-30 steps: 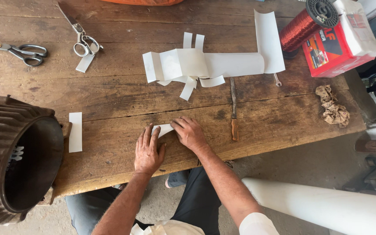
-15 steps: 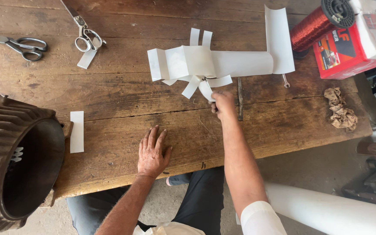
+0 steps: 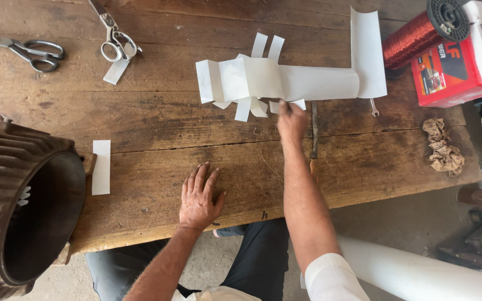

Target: The person cuts strips of white insulation paper using a knife on a wooden workbench. They then fold the strips and insert them into the slots of a large metal motor housing.

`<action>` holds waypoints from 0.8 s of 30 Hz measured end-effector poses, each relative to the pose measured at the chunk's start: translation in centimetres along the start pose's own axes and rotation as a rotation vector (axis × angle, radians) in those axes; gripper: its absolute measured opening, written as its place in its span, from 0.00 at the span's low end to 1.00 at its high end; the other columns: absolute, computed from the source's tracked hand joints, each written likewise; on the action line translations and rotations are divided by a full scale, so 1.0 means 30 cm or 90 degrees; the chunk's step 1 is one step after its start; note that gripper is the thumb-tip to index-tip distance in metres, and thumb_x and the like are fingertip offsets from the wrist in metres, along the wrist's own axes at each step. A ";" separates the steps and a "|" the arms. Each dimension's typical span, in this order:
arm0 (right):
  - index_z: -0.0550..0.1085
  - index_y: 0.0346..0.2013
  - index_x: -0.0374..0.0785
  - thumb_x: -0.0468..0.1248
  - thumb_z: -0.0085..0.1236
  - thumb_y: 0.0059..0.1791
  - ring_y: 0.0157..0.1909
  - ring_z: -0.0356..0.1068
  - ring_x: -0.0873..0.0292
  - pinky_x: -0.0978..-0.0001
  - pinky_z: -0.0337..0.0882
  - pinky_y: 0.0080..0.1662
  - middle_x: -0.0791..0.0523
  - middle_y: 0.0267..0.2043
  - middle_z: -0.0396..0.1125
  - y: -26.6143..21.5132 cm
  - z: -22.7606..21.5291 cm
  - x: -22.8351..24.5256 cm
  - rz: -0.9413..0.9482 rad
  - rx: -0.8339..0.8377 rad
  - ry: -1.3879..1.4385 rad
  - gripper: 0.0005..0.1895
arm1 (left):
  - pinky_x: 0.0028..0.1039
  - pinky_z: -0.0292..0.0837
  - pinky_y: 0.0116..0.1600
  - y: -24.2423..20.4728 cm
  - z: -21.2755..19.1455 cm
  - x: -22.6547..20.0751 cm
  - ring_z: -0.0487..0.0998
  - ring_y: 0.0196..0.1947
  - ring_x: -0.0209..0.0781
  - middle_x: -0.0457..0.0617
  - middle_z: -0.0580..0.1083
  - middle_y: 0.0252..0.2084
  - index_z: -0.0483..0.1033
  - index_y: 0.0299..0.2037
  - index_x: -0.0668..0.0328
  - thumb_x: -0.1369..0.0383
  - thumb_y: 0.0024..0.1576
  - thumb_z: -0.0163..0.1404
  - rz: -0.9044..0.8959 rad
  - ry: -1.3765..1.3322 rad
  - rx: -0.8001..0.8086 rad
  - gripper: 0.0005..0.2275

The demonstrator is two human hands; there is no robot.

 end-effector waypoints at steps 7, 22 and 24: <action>0.78 0.55 0.40 0.51 0.78 0.35 0.60 0.63 0.35 0.26 0.60 0.58 0.41 0.60 0.66 0.062 -0.024 -0.089 -0.331 -0.100 -0.408 0.37 | 0.52 0.51 0.73 0.005 -0.002 -0.003 0.56 0.72 0.57 0.55 0.58 0.71 0.63 0.67 0.49 0.57 0.55 0.55 0.008 0.013 0.007 0.29; 0.77 0.45 0.36 0.31 0.55 0.55 0.38 0.78 0.63 0.71 0.78 0.35 0.53 0.40 0.77 0.073 -0.051 -0.145 -0.217 0.107 0.002 0.06 | 0.54 0.49 0.73 0.004 0.009 0.002 0.55 0.72 0.57 0.56 0.58 0.71 0.67 0.64 0.49 0.55 0.56 0.54 0.000 0.043 0.029 0.26; 0.77 0.46 0.36 0.31 0.54 0.54 0.38 0.78 0.62 0.68 0.78 0.36 0.54 0.37 0.77 0.074 -0.042 -0.131 -0.156 0.152 0.066 0.07 | 0.54 0.49 0.73 0.002 0.010 -0.001 0.55 0.73 0.58 0.57 0.58 0.71 0.66 0.65 0.50 0.56 0.56 0.53 0.010 0.043 0.026 0.26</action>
Point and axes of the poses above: each hand's wrist, its own y-axis towards the middle knuckle, its own z-axis out of the palm, x = y × z, the point moved 1 cm from there along y, towards the middle knuckle
